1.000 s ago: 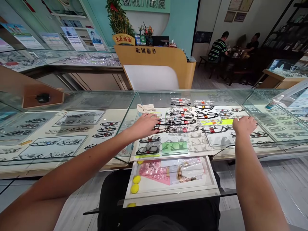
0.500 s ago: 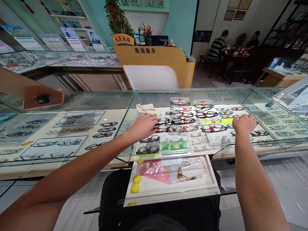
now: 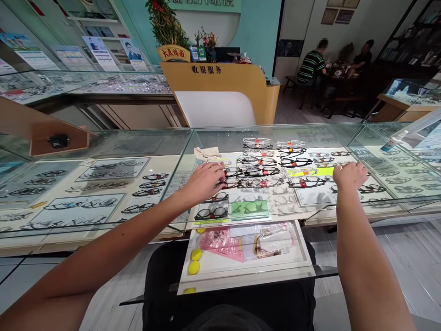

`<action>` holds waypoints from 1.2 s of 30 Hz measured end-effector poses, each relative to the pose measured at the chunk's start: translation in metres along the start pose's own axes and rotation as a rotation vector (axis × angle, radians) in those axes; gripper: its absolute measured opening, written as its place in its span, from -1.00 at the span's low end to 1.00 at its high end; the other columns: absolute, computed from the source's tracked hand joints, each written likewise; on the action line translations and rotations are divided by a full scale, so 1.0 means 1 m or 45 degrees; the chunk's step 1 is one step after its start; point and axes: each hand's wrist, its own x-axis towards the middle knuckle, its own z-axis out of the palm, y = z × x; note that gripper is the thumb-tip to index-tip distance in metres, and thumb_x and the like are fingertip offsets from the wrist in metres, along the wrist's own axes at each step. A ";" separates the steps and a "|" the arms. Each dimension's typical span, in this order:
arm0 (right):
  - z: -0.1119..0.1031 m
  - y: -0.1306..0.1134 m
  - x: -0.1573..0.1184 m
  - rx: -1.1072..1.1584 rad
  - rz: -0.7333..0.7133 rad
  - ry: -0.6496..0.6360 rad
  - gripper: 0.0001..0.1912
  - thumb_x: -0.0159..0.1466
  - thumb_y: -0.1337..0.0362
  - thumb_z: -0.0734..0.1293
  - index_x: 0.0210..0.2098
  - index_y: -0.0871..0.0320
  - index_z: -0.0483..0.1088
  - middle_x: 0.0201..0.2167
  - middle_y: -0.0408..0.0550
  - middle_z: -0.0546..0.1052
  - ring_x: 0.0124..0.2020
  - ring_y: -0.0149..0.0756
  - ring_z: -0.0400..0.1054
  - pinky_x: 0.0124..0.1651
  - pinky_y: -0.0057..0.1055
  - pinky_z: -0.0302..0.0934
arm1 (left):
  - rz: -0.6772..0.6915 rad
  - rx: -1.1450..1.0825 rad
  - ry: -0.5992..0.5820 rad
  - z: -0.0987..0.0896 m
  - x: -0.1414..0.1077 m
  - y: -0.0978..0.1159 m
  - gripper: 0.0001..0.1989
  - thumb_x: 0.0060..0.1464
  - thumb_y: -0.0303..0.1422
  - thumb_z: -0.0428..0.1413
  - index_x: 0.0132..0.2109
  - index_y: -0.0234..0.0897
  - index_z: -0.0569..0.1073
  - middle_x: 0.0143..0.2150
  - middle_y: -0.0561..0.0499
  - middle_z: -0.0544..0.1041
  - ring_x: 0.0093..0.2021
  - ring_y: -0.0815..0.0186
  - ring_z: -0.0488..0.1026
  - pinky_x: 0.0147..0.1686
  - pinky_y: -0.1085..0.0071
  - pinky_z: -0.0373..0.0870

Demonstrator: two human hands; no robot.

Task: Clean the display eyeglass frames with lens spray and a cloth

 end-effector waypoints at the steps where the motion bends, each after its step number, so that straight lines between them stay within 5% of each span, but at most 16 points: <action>1: 0.000 0.000 0.000 0.000 0.002 -0.001 -0.33 0.39 0.05 0.16 0.27 0.45 0.42 0.32 0.49 0.40 0.35 0.36 0.29 0.32 0.14 0.27 | -0.003 -0.007 -0.008 0.000 0.000 0.000 -0.91 0.32 -0.36 0.16 -0.17 -0.21 0.58 0.21 -0.13 0.63 0.37 -0.05 0.40 0.31 -0.01 0.32; 6: -0.001 -0.001 0.000 0.006 0.012 -0.008 -0.33 0.40 0.06 0.18 0.28 0.46 0.42 0.33 0.49 0.40 0.36 0.36 0.28 0.33 0.15 0.27 | -0.009 -0.061 -0.041 -0.001 0.002 0.001 -0.91 0.35 -0.35 0.16 -0.15 -0.22 0.56 0.05 -0.10 0.70 0.32 -0.04 0.45 0.27 -0.01 0.32; 12: -0.002 -0.001 -0.001 0.022 0.004 -0.008 -0.35 0.41 0.06 0.18 0.27 0.45 0.42 0.33 0.51 0.39 0.35 0.34 0.26 0.33 0.15 0.25 | -0.034 -0.094 -0.051 0.001 0.002 -0.002 -0.91 0.36 -0.34 0.16 -0.12 -0.23 0.54 0.11 -0.14 0.68 0.35 -0.07 0.42 0.31 -0.04 0.30; 15: -0.002 -0.001 -0.001 0.034 0.006 -0.006 -0.36 0.41 0.07 0.18 0.27 0.44 0.41 0.33 0.53 0.38 0.34 0.32 0.25 0.32 0.15 0.23 | -0.019 -0.147 0.129 -0.008 -0.007 0.009 -0.88 0.36 -0.36 0.11 -0.07 -0.27 0.52 0.30 -0.26 0.55 0.42 -0.13 0.33 0.33 -0.07 0.27; 17: -0.002 -0.002 -0.001 0.039 0.014 -0.008 -0.37 0.42 0.08 0.19 0.27 0.43 0.41 0.34 0.53 0.37 0.33 0.32 0.24 0.32 0.15 0.22 | 0.014 -0.311 0.244 -0.018 -0.022 0.029 -0.90 0.35 -0.40 0.07 -0.11 -0.27 0.49 0.21 -0.26 0.57 0.31 -0.07 0.41 0.25 0.00 0.33; 19: -0.002 -0.002 -0.001 0.041 0.023 -0.017 -0.39 0.43 0.08 0.20 0.27 0.43 0.41 0.34 0.53 0.37 0.34 0.31 0.24 0.33 0.13 0.21 | 0.106 -0.648 0.127 -0.024 -0.041 0.058 -0.90 0.33 -0.40 0.06 -0.19 -0.25 0.45 -0.10 -0.12 0.60 -0.01 0.12 0.52 0.03 0.18 0.42; 21: -0.003 -0.002 0.000 0.042 0.031 -0.027 -0.40 0.44 0.08 0.21 0.27 0.42 0.41 0.35 0.52 0.37 0.34 0.29 0.23 0.34 0.10 0.20 | 0.251 -1.091 -0.273 -0.019 -0.060 0.088 -0.90 0.34 -0.37 0.09 -0.21 -0.23 0.44 -0.25 0.00 0.59 -0.24 0.28 0.51 -0.19 0.35 0.41; 24: -0.004 -0.003 -0.001 0.042 0.039 -0.037 -0.41 0.46 0.09 0.22 0.29 0.40 0.40 0.36 0.51 0.36 0.35 0.26 0.23 0.35 0.08 0.19 | 0.321 -1.359 -0.593 0.014 -0.072 0.119 -0.92 0.29 -0.35 0.15 -0.21 -0.24 0.46 -0.28 0.03 0.60 -0.29 0.34 0.50 -0.27 0.45 0.37; 32: -0.005 -0.003 -0.002 0.037 0.037 -0.033 -0.44 0.46 0.10 0.23 0.27 0.39 0.41 0.36 0.48 0.36 0.36 0.25 0.22 0.35 0.08 0.20 | 0.080 -0.879 -0.437 0.125 -0.011 0.107 -0.85 0.31 -0.33 0.18 -0.26 -0.25 0.53 -0.26 0.02 0.59 -0.19 0.25 0.51 -0.13 0.35 0.44; 36: -0.004 -0.003 -0.001 0.030 0.033 -0.029 -0.41 0.46 0.09 0.22 0.29 0.41 0.39 0.37 0.49 0.36 0.36 0.26 0.22 0.34 0.10 0.20 | -0.052 -0.769 -0.267 0.149 0.024 0.090 -0.69 0.40 -0.20 0.22 0.14 -0.30 0.56 0.13 -0.15 0.59 0.08 0.15 0.58 0.10 0.09 0.59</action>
